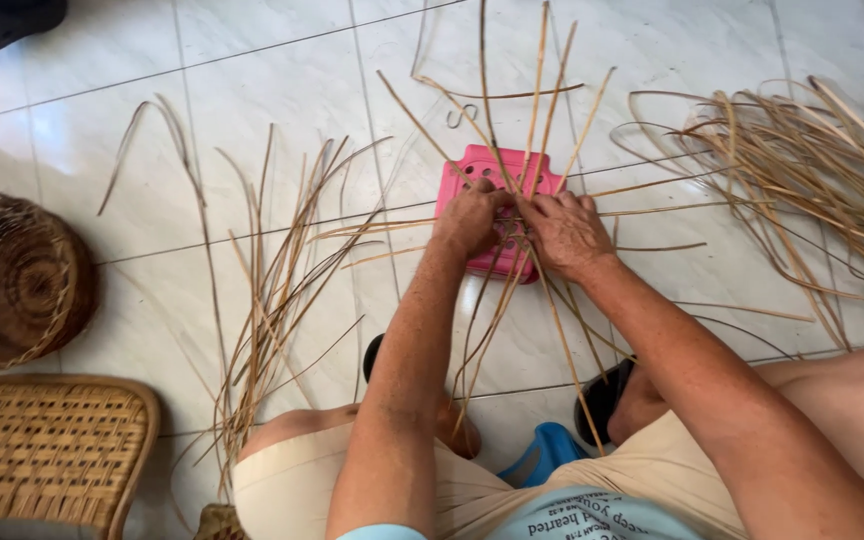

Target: Threading flexible strips through a plastic template to form the base of a woven basket.

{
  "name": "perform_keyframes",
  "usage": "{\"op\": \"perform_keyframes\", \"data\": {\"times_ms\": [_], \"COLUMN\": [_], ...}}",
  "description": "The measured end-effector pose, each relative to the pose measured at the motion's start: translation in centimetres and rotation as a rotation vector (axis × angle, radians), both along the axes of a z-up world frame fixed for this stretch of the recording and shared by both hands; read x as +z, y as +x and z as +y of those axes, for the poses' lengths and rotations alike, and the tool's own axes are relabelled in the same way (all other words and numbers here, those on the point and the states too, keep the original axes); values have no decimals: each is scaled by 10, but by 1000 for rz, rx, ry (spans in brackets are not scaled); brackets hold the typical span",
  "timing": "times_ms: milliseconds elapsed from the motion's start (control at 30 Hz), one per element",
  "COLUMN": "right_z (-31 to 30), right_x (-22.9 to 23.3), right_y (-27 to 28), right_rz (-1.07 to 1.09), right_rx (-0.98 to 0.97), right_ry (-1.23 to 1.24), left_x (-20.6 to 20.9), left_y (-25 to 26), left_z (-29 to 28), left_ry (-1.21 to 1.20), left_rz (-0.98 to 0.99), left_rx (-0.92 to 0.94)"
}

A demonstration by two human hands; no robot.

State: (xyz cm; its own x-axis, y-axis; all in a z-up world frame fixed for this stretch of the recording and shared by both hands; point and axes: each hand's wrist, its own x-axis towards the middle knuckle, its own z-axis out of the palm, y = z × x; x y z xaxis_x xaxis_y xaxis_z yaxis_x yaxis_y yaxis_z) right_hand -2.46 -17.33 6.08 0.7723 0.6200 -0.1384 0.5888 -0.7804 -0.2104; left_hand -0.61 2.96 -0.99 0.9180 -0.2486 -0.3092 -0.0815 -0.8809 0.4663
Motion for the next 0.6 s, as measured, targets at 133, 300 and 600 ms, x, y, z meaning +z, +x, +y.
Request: {"op": "perform_keyframes", "data": {"times_ms": [133, 300, 600], "right_z": [0, -6, -7], "right_x": [-22, -36, -33], "right_y": [3, 7, 1], "right_rz": [-81, -56, 15], "right_rx": [32, 15, -39], "right_ry": [-23, -16, 27], "left_x": [23, 25, 34], "left_y": [-3, 1, -5], "left_z": [3, 7, 14], "left_ry": [37, 57, -86], "left_rz": [-24, -33, 43], "left_rx": [-6, -31, 85]}}
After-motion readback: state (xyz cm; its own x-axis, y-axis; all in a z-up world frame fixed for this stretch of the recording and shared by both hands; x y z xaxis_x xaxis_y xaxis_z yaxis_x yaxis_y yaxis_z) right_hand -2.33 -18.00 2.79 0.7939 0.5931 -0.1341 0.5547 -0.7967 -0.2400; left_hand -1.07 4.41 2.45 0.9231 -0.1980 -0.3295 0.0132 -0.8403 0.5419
